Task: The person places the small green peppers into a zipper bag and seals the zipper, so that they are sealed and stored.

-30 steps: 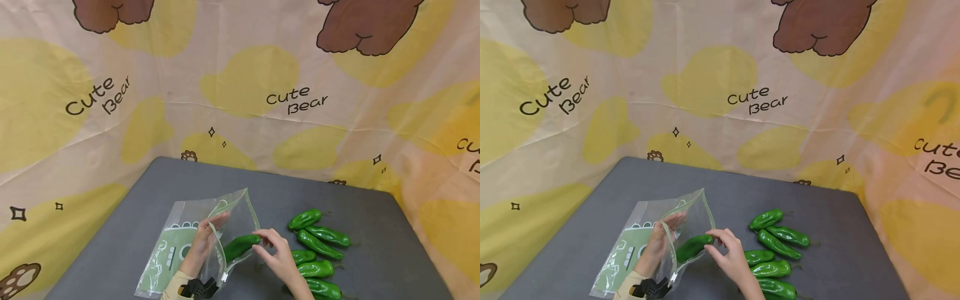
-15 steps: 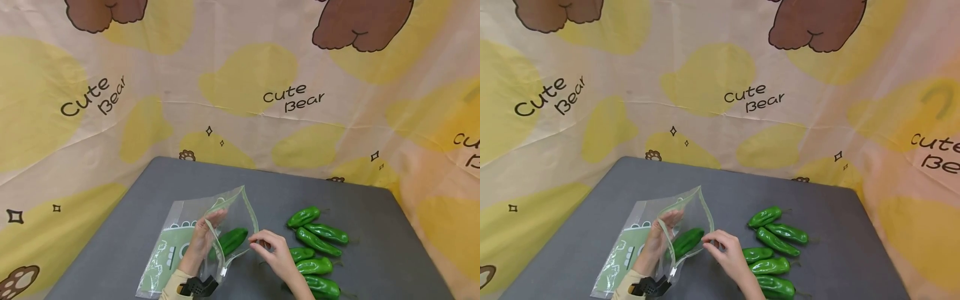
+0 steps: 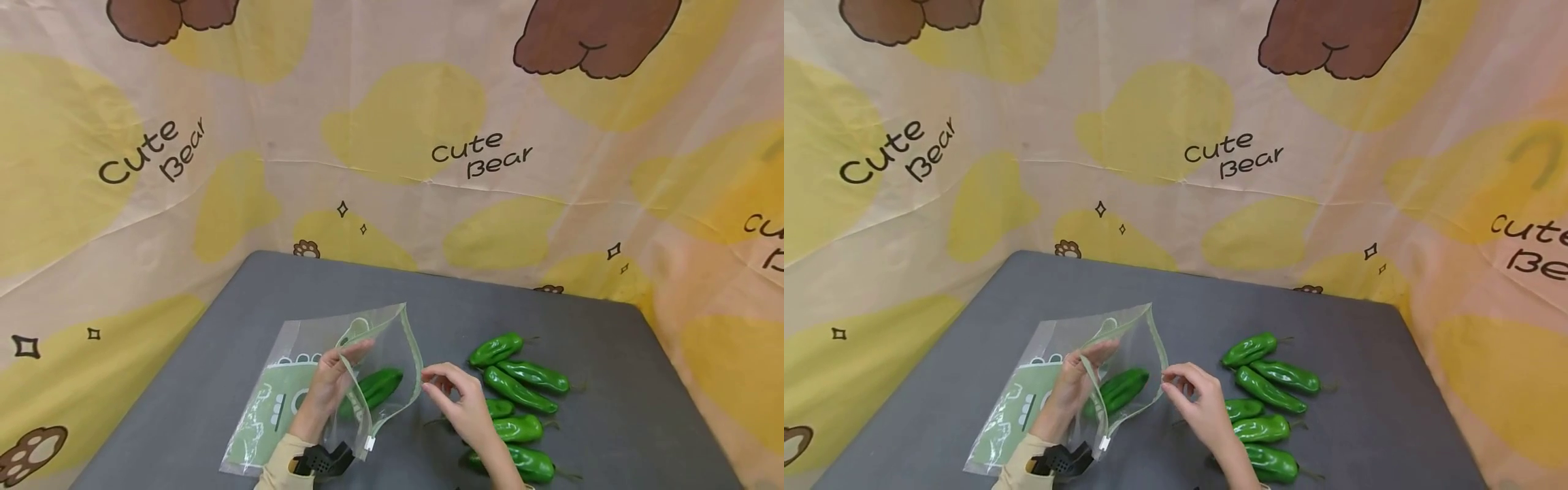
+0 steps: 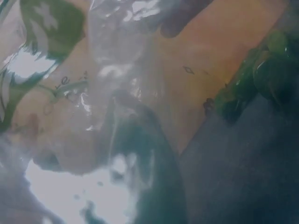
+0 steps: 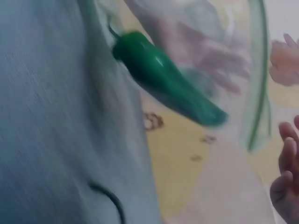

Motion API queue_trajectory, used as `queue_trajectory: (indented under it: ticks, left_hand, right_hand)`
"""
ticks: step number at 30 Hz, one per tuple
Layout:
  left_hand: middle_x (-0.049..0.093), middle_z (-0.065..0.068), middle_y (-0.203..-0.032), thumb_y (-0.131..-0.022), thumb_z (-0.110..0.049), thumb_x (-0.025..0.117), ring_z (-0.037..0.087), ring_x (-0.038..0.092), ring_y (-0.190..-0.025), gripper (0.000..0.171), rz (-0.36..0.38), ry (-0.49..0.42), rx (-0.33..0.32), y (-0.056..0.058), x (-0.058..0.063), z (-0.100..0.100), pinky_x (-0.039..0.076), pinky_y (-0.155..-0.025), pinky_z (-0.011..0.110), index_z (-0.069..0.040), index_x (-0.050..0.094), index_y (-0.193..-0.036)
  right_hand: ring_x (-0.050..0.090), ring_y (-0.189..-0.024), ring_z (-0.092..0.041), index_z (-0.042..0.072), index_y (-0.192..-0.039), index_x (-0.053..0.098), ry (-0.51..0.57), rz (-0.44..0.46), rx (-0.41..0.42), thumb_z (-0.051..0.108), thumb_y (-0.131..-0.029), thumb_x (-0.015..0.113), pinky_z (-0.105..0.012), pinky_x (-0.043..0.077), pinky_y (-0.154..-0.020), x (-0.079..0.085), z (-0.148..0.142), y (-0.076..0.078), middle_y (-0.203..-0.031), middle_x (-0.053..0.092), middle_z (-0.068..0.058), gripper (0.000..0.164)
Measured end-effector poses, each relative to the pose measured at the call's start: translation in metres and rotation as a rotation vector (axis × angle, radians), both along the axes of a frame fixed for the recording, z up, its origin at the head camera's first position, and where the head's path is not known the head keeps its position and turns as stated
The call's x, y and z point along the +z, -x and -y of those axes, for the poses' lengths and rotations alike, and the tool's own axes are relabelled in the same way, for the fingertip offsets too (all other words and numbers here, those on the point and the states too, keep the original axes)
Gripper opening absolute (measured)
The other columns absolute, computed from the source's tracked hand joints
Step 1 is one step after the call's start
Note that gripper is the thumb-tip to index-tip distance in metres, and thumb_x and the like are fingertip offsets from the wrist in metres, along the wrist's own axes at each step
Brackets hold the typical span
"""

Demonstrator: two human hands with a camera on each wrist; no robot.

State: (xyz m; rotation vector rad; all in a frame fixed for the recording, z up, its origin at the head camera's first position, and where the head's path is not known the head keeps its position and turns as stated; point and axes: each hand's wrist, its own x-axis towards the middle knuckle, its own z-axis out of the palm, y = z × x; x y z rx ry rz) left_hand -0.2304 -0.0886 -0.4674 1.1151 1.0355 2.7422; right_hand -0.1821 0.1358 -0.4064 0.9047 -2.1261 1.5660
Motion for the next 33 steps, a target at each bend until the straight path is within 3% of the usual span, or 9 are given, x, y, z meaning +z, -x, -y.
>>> queue_trajectory:
  ticks: [4, 9, 13, 16, 21, 27, 33]
  left_hand:
    - [0.057, 0.007, -0.117, -0.093, -0.010, 0.045, 0.020, 0.049, -0.113, 0.027, -0.026, -0.062, -0.017, 0.006, 0.001, 0.000, 0.030, -0.100, 0.029, -0.006, 0.059, -0.115]
    - [0.056, 0.006, -0.118, -0.091, -0.014, 0.048, 0.022, 0.048, -0.114, 0.028, -0.051, -0.146, -0.065, 0.011, -0.002, 0.001, 0.027, -0.102, 0.030, -0.007, 0.059, -0.116]
    - [0.058, 0.004, -0.117, -0.090, -0.017, 0.051, 0.021, 0.048, -0.114, 0.029, -0.042, -0.115, -0.073, 0.009, -0.005, 0.001, 0.027, -0.101, 0.028, -0.008, 0.059, -0.116]
    - [0.058, 0.004, -0.116, -0.089, -0.019, 0.052, 0.020, 0.048, -0.114, 0.030, -0.036, -0.088, -0.069, 0.007, -0.006, 0.001, 0.028, -0.101, 0.029, -0.008, 0.059, -0.116]
    - [0.057, 0.003, -0.117, -0.090, -0.018, 0.051, 0.021, 0.048, -0.114, 0.029, -0.039, -0.087, -0.057, 0.004, -0.008, 0.000, 0.028, -0.101, 0.029, -0.009, 0.059, -0.116]
    - [0.057, 0.005, -0.117, -0.091, -0.016, 0.049, 0.022, 0.047, -0.114, 0.029, -0.041, -0.121, -0.092, 0.002, -0.012, 0.000, 0.028, -0.101, 0.028, -0.008, 0.059, -0.117]
    - [0.057, 0.005, -0.118, -0.090, -0.016, 0.050, 0.022, 0.047, -0.115, 0.029, -0.060, -0.122, -0.095, 0.003, -0.011, 0.000, 0.031, -0.099, 0.025, -0.007, 0.058, -0.117]
  right_hand:
    - [0.058, -0.067, -0.015, 0.000, -0.091, 0.062, -0.067, 0.078, -0.070, -0.011, -0.077, 0.062, -0.027, 0.049, -0.052, 0.004, -0.017, 0.006, -0.080, 0.064, -0.008, 0.019]
    - [0.061, -0.073, -0.013, 0.009, -0.094, 0.064, -0.180, 0.232, -0.125, 0.001, -0.079, 0.065, -0.028, 0.052, -0.057, -0.016, -0.048, 0.017, -0.085, 0.065, -0.003, 0.017]
    - [0.060, -0.081, -0.016, 0.010, -0.096, 0.063, -0.362, 0.396, -0.102, 0.014, -0.078, 0.069, -0.028, 0.051, -0.063, -0.032, -0.070, 0.020, -0.092, 0.064, -0.005, 0.019]
    - [0.059, -0.088, -0.021, 0.009, -0.099, 0.063, -0.475, 0.464, -0.048, 0.020, -0.076, 0.071, -0.033, 0.050, -0.070, -0.039, -0.080, 0.019, -0.096, 0.063, -0.004, 0.027]
    - [0.057, -0.093, -0.026, 0.006, -0.102, 0.063, -0.537, 0.509, -0.010, 0.022, -0.073, 0.074, -0.043, 0.047, -0.077, -0.043, -0.086, 0.018, -0.099, 0.062, -0.005, 0.035]
    - [0.053, -0.098, -0.033, 0.001, -0.107, 0.060, -0.583, 0.566, -0.010, 0.018, -0.070, 0.076, -0.045, 0.047, -0.076, -0.043, -0.090, 0.016, -0.106, 0.059, -0.010, 0.044]
    - [0.054, -0.094, -0.033, 0.002, -0.100, 0.062, -0.610, 0.538, -0.031, 0.007, -0.067, 0.077, -0.044, 0.048, -0.074, -0.044, -0.092, 0.016, -0.100, 0.059, -0.007, 0.037]
